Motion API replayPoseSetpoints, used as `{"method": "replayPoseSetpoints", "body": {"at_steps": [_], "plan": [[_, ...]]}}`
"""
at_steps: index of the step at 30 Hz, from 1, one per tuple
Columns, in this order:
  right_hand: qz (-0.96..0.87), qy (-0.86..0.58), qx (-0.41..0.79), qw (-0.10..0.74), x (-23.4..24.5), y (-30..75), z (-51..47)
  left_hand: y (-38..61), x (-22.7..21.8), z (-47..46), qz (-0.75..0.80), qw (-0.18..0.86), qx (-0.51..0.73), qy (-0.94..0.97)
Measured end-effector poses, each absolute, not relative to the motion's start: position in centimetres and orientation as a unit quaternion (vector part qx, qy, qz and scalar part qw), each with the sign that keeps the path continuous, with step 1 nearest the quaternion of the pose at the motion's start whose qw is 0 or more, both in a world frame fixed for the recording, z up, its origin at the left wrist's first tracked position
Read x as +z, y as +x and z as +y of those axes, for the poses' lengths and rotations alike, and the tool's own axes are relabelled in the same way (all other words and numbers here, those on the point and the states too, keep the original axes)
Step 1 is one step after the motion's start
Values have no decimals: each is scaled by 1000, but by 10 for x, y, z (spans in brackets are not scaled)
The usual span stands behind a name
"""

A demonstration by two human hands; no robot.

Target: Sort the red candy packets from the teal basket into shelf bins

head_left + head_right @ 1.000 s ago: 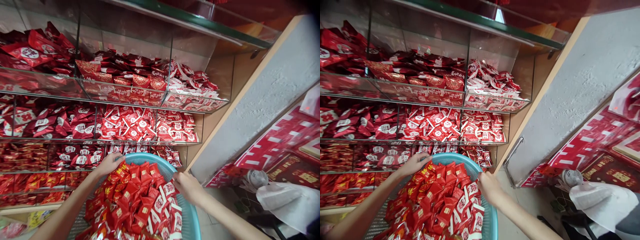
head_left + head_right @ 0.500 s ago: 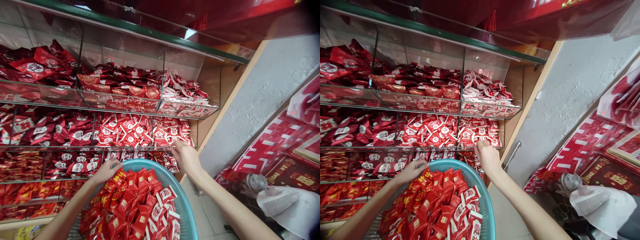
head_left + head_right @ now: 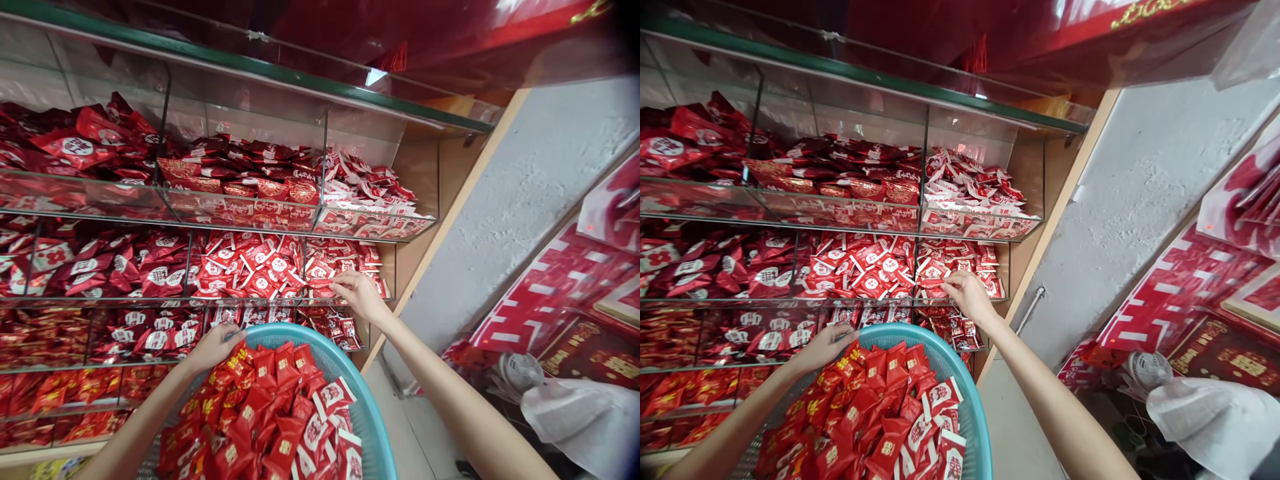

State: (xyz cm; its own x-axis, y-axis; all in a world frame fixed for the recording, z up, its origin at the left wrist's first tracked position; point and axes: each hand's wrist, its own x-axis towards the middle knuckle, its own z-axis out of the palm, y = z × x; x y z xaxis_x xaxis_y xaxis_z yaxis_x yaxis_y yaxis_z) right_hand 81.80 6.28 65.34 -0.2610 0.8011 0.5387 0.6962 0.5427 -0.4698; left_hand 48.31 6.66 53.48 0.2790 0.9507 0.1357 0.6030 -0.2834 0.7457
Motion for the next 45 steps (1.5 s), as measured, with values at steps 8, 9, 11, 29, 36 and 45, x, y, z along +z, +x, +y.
{"method": "replayPoseSetpoints", "body": {"at_steps": [8,9,11,29,36,45], "plan": [[-713,-450,102,528,661,813,56,484,533,67,520,290,294,747],[-697,-447,117,547,662,812,52,484,532,68,520,290,293,748],[-664,-449,173,573,664,807,39,483,531,69,518,290,288,751],[-493,-441,580,474,615,770,-16,483,531,70,518,287,270,759],[-770,-364,120,510,584,775,-46,484,532,69,519,293,277,754],[-803,-342,55,485,565,788,-57,482,529,72,516,300,282,751]]}}
